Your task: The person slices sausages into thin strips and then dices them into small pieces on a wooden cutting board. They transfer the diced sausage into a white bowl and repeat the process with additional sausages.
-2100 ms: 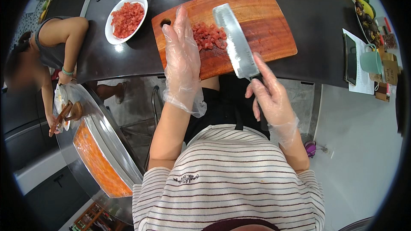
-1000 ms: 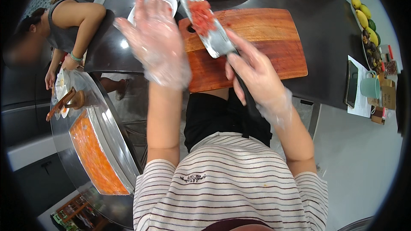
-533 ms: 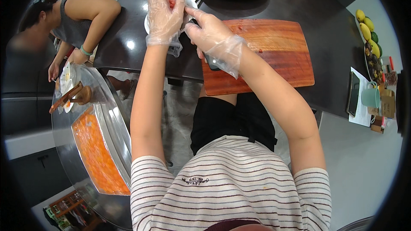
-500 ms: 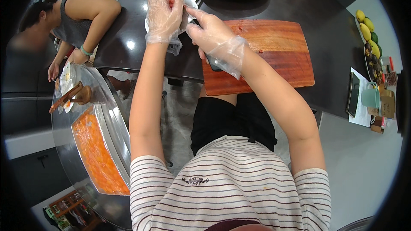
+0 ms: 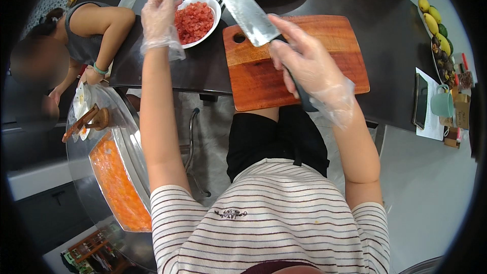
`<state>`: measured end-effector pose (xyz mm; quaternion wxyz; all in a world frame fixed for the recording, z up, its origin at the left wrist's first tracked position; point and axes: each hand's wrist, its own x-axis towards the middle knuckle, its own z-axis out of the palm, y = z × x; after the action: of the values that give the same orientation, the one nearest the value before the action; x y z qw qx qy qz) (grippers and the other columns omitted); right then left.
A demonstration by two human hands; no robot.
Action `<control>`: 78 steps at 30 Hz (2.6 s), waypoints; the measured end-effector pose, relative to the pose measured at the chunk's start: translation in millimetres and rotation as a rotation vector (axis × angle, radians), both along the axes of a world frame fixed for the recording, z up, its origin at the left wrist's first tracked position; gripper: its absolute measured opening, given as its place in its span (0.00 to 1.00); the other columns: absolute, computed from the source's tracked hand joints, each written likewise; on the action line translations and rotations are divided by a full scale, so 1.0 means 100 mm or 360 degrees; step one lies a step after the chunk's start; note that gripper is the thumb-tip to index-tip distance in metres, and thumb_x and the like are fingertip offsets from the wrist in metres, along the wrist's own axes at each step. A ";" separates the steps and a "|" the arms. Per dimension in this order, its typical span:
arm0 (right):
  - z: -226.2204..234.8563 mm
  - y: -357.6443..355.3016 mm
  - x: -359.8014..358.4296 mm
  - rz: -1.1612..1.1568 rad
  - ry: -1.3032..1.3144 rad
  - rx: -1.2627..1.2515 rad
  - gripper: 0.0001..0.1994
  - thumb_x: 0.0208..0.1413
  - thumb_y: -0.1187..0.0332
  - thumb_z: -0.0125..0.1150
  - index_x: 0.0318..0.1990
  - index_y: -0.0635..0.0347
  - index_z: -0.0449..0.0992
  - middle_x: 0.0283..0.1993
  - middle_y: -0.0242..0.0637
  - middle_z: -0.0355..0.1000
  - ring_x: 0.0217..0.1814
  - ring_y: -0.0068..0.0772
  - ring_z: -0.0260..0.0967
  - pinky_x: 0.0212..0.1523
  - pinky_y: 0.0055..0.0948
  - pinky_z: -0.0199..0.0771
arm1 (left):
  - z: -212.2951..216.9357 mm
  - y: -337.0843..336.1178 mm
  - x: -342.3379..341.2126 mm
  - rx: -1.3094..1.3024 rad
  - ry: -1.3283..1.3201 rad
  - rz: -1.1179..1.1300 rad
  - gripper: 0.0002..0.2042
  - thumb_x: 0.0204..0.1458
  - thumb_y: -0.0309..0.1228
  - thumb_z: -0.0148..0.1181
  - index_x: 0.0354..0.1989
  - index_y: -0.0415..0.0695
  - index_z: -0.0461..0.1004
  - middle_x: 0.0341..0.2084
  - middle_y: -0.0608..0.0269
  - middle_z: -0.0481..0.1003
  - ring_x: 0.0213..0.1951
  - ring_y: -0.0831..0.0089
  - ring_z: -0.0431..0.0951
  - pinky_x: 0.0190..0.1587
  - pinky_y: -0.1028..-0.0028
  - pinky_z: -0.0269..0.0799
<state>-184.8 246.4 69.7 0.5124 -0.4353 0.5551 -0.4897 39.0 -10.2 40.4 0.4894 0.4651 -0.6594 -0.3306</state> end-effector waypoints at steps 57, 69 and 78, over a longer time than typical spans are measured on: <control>-0.15 -0.50 0.46 0.0148 0.1355 -0.0440 0.29 0.63 0.70 0.55 0.73 0.51 0.66 0.50 0.54 0.79 0.49 0.60 0.78 0.51 0.51 0.78 | 0.16 0.56 0.02 0.0462 0.1375 -0.0573 0.52 0.61 0.75 0.34 0.80 0.41 0.45 0.79 0.37 0.35 0.81 0.50 0.30 0.79 0.49 0.29; -0.36 -0.54 0.36 0.0255 -0.0249 -0.0237 0.28 0.67 0.71 0.55 0.74 0.61 0.63 0.38 0.35 0.74 0.19 0.17 0.67 0.19 0.20 0.68 | 0.16 0.31 0.29 0.0684 0.1834 -0.0749 0.52 0.60 0.76 0.26 0.81 0.46 0.39 0.81 0.44 0.26 0.81 0.52 0.23 0.76 0.34 0.27; -0.20 -0.41 0.21 0.0167 -0.0330 -0.0131 0.30 0.66 0.70 0.57 0.75 0.61 0.62 0.32 0.32 0.70 0.18 0.18 0.66 0.18 0.19 0.67 | 0.38 0.54 0.24 0.0568 0.1503 -0.0508 0.38 0.69 0.55 0.45 0.76 0.38 0.51 0.76 0.37 0.45 0.78 0.47 0.43 0.76 0.41 0.45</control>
<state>-163.6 205.2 49.6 0.5736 -0.4314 0.4550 -0.5271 62.6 43.5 78.3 0.5900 0.2355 -0.3633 -0.6816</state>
